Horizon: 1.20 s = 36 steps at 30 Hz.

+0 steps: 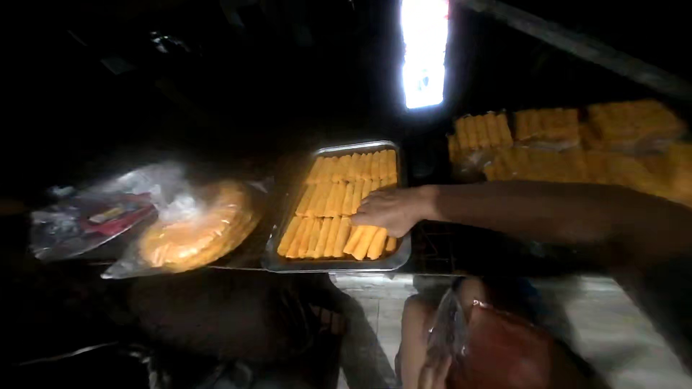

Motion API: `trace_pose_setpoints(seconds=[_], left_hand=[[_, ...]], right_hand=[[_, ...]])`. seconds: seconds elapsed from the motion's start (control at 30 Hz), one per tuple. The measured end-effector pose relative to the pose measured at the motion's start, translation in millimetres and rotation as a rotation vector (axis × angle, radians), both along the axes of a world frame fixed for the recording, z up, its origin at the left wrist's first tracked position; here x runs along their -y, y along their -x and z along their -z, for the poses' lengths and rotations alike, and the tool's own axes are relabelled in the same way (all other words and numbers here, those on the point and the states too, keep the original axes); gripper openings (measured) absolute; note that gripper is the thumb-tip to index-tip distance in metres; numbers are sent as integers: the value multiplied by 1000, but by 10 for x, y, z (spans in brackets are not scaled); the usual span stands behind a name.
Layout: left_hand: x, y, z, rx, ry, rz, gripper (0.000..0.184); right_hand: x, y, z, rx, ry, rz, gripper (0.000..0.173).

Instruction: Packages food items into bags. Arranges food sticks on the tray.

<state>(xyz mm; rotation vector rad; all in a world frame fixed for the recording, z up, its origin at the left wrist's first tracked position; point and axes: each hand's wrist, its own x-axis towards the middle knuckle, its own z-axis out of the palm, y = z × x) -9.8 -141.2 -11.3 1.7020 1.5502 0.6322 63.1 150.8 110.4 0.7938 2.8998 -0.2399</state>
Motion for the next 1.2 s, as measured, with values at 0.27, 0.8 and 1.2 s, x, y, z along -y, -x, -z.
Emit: trace_pose_setpoints(seconds=[0.27,0.8,1.2], left_hand=[[140,212,1154,50,-269,-43,25],[37,533,740,-167,-108,-225,58],[31,225,681,-13,-151,-97,50]], right_hand=[[165,-144,-45,-136,-6,104,68],[2555,-717,1295,-849,1324,650,57],[2769,-971,1695,-888,1205,904,61]])
